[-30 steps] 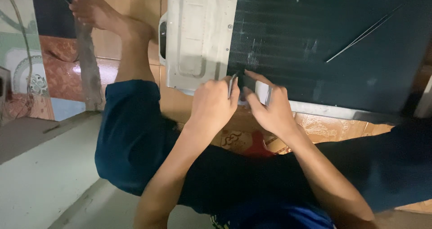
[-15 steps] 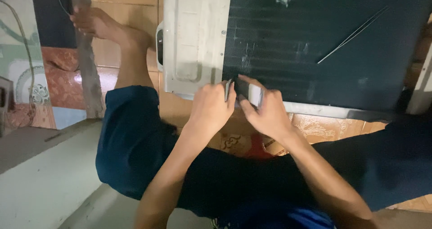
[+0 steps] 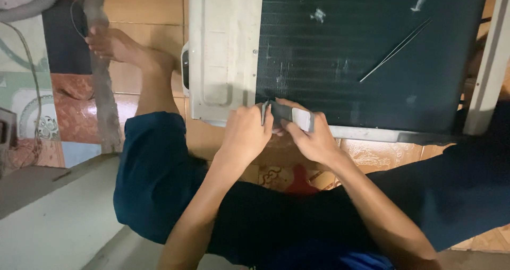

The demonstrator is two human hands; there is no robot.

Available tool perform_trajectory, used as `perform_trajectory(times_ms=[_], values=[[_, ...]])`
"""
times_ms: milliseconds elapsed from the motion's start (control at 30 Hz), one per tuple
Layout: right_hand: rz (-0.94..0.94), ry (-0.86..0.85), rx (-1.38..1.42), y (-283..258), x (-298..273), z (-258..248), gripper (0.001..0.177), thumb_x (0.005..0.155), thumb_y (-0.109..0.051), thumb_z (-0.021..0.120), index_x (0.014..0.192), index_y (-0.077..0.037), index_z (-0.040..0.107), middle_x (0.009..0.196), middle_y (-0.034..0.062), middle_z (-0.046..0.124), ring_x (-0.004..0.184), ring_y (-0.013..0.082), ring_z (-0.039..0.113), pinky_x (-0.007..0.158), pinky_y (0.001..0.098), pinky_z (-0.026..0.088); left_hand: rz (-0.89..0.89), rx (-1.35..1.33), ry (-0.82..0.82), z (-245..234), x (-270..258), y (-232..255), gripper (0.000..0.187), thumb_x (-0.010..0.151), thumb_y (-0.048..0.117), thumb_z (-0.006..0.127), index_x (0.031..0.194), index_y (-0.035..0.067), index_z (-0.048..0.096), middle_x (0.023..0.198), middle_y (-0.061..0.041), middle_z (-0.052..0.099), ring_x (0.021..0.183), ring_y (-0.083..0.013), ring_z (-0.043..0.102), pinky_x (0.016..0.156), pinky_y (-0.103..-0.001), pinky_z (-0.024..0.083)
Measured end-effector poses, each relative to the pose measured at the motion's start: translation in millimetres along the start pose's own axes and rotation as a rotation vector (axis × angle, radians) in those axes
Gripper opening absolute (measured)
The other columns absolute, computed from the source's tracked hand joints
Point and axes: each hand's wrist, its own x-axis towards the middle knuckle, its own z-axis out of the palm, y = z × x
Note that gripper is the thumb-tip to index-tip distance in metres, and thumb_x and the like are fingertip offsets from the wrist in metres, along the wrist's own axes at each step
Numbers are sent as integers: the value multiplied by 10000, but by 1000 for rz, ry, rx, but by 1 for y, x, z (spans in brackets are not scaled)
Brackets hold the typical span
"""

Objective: Repairing the fins of an air conditioning unit and applying sealant using a small tool

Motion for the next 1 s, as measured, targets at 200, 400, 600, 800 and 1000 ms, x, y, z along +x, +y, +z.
perform_trajectory(times_ms=[200, 400, 600, 800, 1000], values=[[-114, -73, 283, 14, 2, -30, 428, 962, -38, 613, 1385, 14, 576, 1041, 220, 748, 825, 228, 785, 770, 298, 698, -37, 5, -59, -4, 2, 6, 505, 1008, 301, 456, 847, -86, 737, 737, -328, 698, 765, -500, 732, 629, -545, 593], [-71, 249, 309, 7, -7, -72, 417, 1015, 31, 508, 1426, 101, 491, 928, 357, 682, 843, 394, 741, 750, 471, 652, -18, 32, -44, -13, 3, 8, 463, 979, 302, 492, 858, -66, 746, 750, -302, 706, 773, -490, 736, 642, -545, 599], [-17, 454, 178, 4, -72, -126, 517, 1005, 21, 487, 1513, 86, 418, 1108, 290, 614, 845, 310, 678, 789, 362, 597, 98, 94, 359, -44, -15, 18, 392, 1019, 281, 577, 787, 9, 738, 658, -197, 677, 509, -386, 636, 550, -462, 521], [5, 763, -87, -27, -188, -198, 464, 1094, 54, 545, 1552, 61, 473, 1115, 189, 628, 881, 237, 640, 822, 291, 536, 277, -19, 643, -81, -29, 45, 544, 1003, 423, 607, 766, -56, 712, 659, -274, 651, 495, -451, 597, 508, -480, 509], [-263, 641, -557, -167, -187, -249, 631, 940, 224, 659, 1498, 268, 368, 1275, 482, 566, 944, 490, 654, 802, 503, 552, 413, -531, 507, -103, -27, 49, 301, 903, 235, 759, 872, -65, 759, 670, -96, 769, 550, -163, 756, 471, -236, 559]])
